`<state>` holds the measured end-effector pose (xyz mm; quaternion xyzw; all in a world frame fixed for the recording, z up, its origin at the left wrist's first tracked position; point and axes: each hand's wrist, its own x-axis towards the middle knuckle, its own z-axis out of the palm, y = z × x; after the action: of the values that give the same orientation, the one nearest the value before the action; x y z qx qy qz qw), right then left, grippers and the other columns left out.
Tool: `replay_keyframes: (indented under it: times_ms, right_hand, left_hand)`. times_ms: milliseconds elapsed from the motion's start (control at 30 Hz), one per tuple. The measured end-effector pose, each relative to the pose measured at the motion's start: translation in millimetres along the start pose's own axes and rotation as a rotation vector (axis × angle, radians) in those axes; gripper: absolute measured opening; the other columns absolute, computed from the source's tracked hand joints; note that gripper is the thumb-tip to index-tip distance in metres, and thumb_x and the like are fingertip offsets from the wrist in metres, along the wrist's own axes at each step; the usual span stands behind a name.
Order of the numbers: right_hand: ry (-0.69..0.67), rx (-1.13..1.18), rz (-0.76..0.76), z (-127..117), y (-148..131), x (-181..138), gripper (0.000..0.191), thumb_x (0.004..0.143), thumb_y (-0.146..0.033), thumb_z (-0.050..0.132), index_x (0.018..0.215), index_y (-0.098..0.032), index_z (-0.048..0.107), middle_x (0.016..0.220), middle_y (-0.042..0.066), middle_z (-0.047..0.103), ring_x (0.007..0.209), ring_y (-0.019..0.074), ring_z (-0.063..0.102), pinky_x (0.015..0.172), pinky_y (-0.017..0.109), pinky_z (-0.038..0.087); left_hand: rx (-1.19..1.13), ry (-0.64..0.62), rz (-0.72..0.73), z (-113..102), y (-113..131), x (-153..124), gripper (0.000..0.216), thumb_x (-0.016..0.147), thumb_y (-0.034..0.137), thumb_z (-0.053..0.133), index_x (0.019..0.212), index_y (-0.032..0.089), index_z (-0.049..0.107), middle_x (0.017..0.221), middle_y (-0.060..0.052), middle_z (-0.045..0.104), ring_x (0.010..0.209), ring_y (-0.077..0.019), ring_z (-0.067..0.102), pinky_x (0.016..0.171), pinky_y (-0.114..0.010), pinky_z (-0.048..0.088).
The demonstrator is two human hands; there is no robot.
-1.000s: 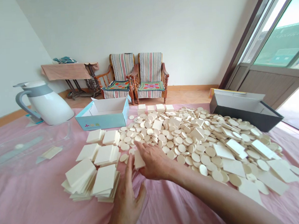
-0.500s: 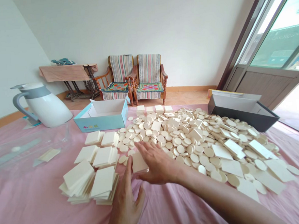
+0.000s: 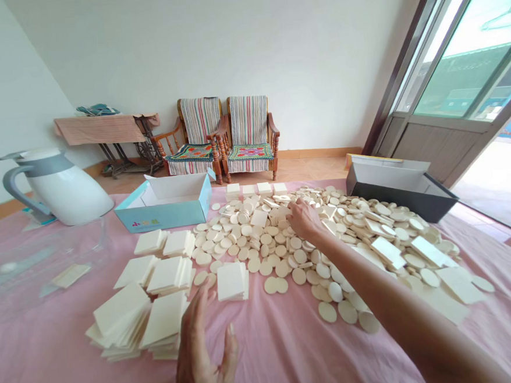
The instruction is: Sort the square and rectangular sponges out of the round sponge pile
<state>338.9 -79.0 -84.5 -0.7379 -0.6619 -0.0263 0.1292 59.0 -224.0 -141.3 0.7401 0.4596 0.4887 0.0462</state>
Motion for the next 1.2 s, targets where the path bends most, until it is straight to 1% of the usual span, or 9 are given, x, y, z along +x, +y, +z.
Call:
replay_keyframes:
  times_ms: [200,267,400,500,600,767,1000,1100,1200]
  right_hand:
    - [0.057,0.112,-0.059,-21,16,-18,0.019,0.090,-0.024,0.043,0.101,-0.019,0.058,0.097,0.006,0.062,0.084,0.0174,0.056,0.071,0.026,0.037]
    - [0.086,0.125,0.020,-32,39,-18,0.021,0.090,-0.025,0.041,0.100,-0.017,0.058,0.092,0.007,0.064,0.082,0.0183,0.057,0.068,0.026,0.036]
    - [-0.037,0.068,0.202,-44,89,-19,0.024,0.090,-0.030,0.043,0.092,-0.017,0.063,0.084,0.009,0.067,0.079,0.0198,0.060,0.064,0.027,0.036]
    - [-0.118,0.003,0.275,-38,104,-23,0.044,0.087,-0.051,0.046,0.093,-0.013,0.066,0.095,0.017,0.068,0.089,0.0267,0.062,0.067,0.031,0.038]
    - [-0.181,0.010,0.355,-24,94,-24,0.072,0.082,-0.071,0.038,0.107,-0.008,0.064,0.106,0.023,0.065,0.099,0.0317,0.061,0.074,0.035,0.041]
    - [-0.056,0.131,0.300,-6,43,-8,0.084,0.083,-0.067,0.041,0.140,-0.006,0.035,0.128,0.024,0.053,0.118,0.0325,0.051,0.090,0.039,0.039]
    - [-0.116,0.041,0.015,5,-24,-5,0.064,0.085,-0.037,0.053,0.143,-0.025,0.030,0.123,0.016,0.054,0.113,0.0333,0.051,0.086,0.043,0.041]
    - [-0.120,0.034,-0.120,3,-23,-16,0.053,0.089,-0.029,0.047,0.140,-0.024,0.036,0.120,0.014,0.057,0.109,0.0282,0.053,0.085,0.038,0.040]
    - [-0.155,0.044,-0.166,-5,-1,-24,0.037,0.091,-0.024,0.041,0.125,-0.023,0.053,0.111,0.011,0.062,0.098,0.0230,0.059,0.080,0.032,0.041]
  left_hand:
    - [0.044,-0.020,0.189,-3,5,0,0.068,0.085,0.009,0.052,0.147,0.020,0.028,0.130,-0.013,0.055,0.125,-0.0261,0.051,0.101,-0.043,0.047]
    - [0.038,-0.054,0.221,-2,6,-3,0.069,0.085,0.008,0.051,0.148,0.018,0.026,0.125,-0.013,0.059,0.120,-0.0241,0.055,0.099,-0.040,0.050]
    - [0.041,-0.110,0.261,3,8,-8,0.067,0.086,0.008,0.049,0.148,0.017,0.025,0.119,-0.012,0.064,0.114,-0.0211,0.060,0.097,-0.035,0.051]
    - [0.033,-0.143,0.272,7,11,-10,0.065,0.087,0.008,0.048,0.148,0.016,0.025,0.116,-0.011,0.067,0.114,-0.0204,0.061,0.095,-0.033,0.053]
    - [0.002,-0.193,0.259,10,13,-10,0.064,0.088,0.009,0.046,0.148,0.016,0.025,0.111,-0.011,0.069,0.112,-0.0209,0.063,0.094,-0.032,0.054]
    - [0.007,-0.237,0.219,12,10,-11,0.064,0.090,0.013,0.046,0.149,0.018,0.022,0.107,-0.010,0.070,0.104,-0.0214,0.067,0.093,-0.034,0.054]
    - [-0.025,-0.240,0.182,11,6,-10,0.064,0.091,0.016,0.046,0.150,0.021,0.019,0.106,-0.010,0.071,0.099,-0.0208,0.069,0.087,-0.032,0.058]
    - [-0.071,-0.235,0.124,10,6,-11,0.062,0.091,0.021,0.049,0.149,0.026,0.024,0.108,-0.008,0.072,0.100,-0.0226,0.069,0.086,-0.033,0.059]
    - [-0.093,-0.237,0.094,10,7,-12,0.061,0.091,0.027,0.052,0.147,0.029,0.028,0.110,-0.007,0.071,0.099,-0.0239,0.070,0.085,-0.033,0.059]
